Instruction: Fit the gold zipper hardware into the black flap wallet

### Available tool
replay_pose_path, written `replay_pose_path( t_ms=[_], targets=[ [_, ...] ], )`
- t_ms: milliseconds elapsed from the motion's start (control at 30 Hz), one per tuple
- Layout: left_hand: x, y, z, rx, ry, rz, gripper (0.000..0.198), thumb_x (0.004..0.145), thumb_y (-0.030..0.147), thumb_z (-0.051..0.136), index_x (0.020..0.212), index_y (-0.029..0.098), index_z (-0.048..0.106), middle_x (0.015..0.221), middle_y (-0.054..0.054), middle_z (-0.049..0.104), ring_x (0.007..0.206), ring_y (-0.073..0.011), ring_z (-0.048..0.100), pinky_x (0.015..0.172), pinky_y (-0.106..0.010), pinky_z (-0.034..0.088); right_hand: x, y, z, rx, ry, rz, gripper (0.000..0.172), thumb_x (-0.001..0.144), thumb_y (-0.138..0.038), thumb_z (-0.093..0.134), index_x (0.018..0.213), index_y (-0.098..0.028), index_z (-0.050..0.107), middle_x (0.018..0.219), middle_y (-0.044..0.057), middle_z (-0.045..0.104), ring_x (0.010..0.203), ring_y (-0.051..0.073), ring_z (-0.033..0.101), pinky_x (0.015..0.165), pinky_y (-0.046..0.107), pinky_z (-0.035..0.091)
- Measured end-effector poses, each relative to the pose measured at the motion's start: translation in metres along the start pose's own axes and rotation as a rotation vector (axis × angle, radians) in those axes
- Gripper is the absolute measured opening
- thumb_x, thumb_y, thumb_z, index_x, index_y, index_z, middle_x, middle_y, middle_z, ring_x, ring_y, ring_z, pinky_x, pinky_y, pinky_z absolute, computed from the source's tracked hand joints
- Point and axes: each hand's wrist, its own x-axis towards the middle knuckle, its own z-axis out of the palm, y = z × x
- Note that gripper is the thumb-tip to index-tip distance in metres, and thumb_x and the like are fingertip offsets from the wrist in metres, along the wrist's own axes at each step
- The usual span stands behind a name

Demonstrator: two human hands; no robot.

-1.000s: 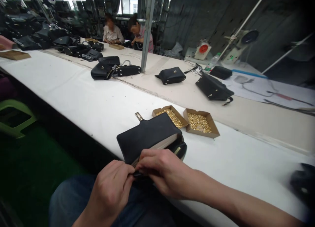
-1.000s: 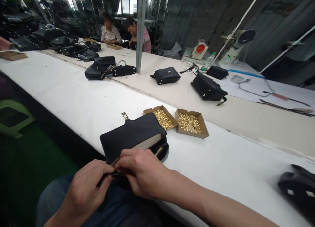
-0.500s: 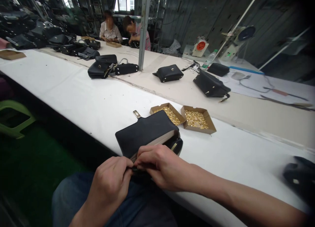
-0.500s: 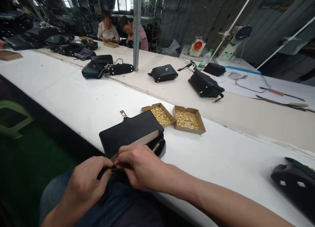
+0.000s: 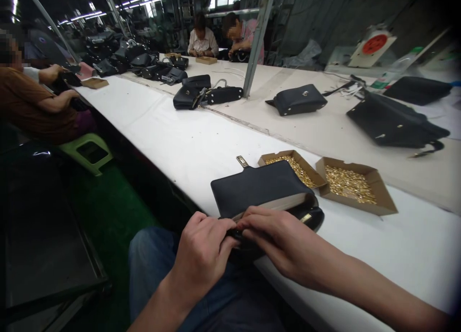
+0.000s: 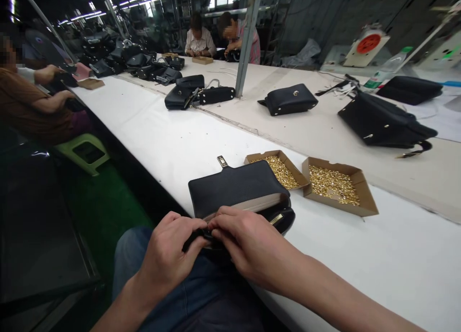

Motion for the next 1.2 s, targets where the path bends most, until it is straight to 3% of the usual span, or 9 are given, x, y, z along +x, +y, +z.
replay_pose_path(
  t_ms=[167,333,433,533,667,800,1000,1100,1200],
  targets=[
    [0.001,-0.002,-0.005,-0.018,-0.012,-0.017,0.028,0.105,0.006,0.082,0.127,0.022,0.074,0.112,-0.002,0.087,0.093,-0.0227,0.083,0.085,-0.043,0.057,0.001,-0.012,-0.005,-0.107,-0.041,0.026,0.021,0.115,-0.029,0.064,0.127,-0.029,0.081,0.124,0.003,0.08,0.109,0.022,0.077,0.092,0.037,0.054],
    [0.002,-0.006,-0.015,-0.056,-0.095,-0.087,0.034,0.102,0.013,0.088,0.13,0.025,0.074,0.115,-0.002,0.088,0.097,-0.026,0.084,0.088,-0.042,0.063,0.007,-0.017,-0.005,-0.201,-0.043,0.063,0.017,0.108,-0.026,0.066,0.118,-0.027,0.081,0.114,0.004,0.079,0.1,0.025,0.076,0.085,0.039,0.053],
    [0.004,-0.001,-0.028,-0.164,-0.217,-0.221,0.038,0.104,0.025,0.09,0.139,0.027,0.074,0.128,-0.003,0.087,0.113,-0.0267,0.085,0.102,-0.041,0.066,0.013,-0.017,-0.005,-0.233,-0.069,0.051,0.021,0.114,-0.031,0.06,0.116,-0.026,0.08,0.111,0.005,0.079,0.097,0.025,0.075,0.084,0.04,0.053],
    [0.005,0.009,-0.04,-0.241,-0.332,-0.379,0.052,0.107,0.031,0.087,0.155,0.029,0.068,0.15,-0.005,0.081,0.137,-0.028,0.078,0.122,-0.044,0.062,0.014,-0.013,-0.003,-0.256,-0.053,0.013,0.031,0.121,-0.034,0.05,0.127,-0.026,0.079,0.121,0.006,0.081,0.099,0.024,0.077,0.085,0.04,0.054],
    [-0.001,0.016,-0.041,-0.256,-0.351,-0.4,0.074,0.104,0.032,0.091,0.17,0.031,0.057,0.164,-0.005,0.072,0.153,-0.0282,0.068,0.134,-0.045,0.056,0.011,-0.005,0.006,-0.245,-0.017,-0.028,0.027,0.118,-0.028,0.056,0.134,-0.027,0.077,0.134,0.008,0.081,0.11,0.025,0.08,0.093,0.039,0.058],
    [-0.015,0.013,-0.035,-0.322,-0.33,-0.447,0.103,0.099,0.029,0.096,0.184,0.041,0.038,0.181,-0.003,0.058,0.162,-0.0302,0.061,0.142,-0.049,0.051,0.009,-0.002,0.013,-0.264,0.046,-0.091,0.021,0.114,-0.021,0.062,0.124,-0.025,0.08,0.126,0.007,0.083,0.11,0.024,0.081,0.092,0.036,0.058],
    [-0.036,-0.002,-0.022,-0.394,-0.311,-0.506,0.127,0.094,0.01,0.095,0.189,0.052,0.021,0.174,-0.005,0.062,0.141,-0.0303,0.074,0.129,-0.053,0.063,0.009,-0.006,0.013,-0.242,0.039,-0.083,0.022,0.115,-0.021,0.06,0.125,-0.026,0.079,0.125,0.005,0.083,0.108,0.022,0.081,0.09,0.033,0.057],
    [-0.043,-0.006,-0.008,-0.294,-0.191,-0.366,0.111,0.1,0.004,0.085,0.187,0.047,0.031,0.177,-0.009,0.057,0.15,-0.0313,0.067,0.129,-0.053,0.062,0.009,-0.009,0.016,-0.286,0.059,-0.086,0.023,0.113,-0.016,0.058,0.116,-0.024,0.079,0.114,0.007,0.082,0.098,0.022,0.079,0.082,0.032,0.054],
    [-0.044,-0.004,0.004,-0.078,0.03,-0.171,0.076,0.107,0.009,0.081,0.174,0.035,0.057,0.153,-0.014,0.065,0.136,-0.0291,0.069,0.111,-0.046,0.067,0.01,-0.012,0.018,-0.337,0.077,-0.087,0.022,0.111,-0.013,0.058,0.112,-0.023,0.078,0.111,0.009,0.082,0.093,0.022,0.078,0.078,0.031,0.052]
  ],
)
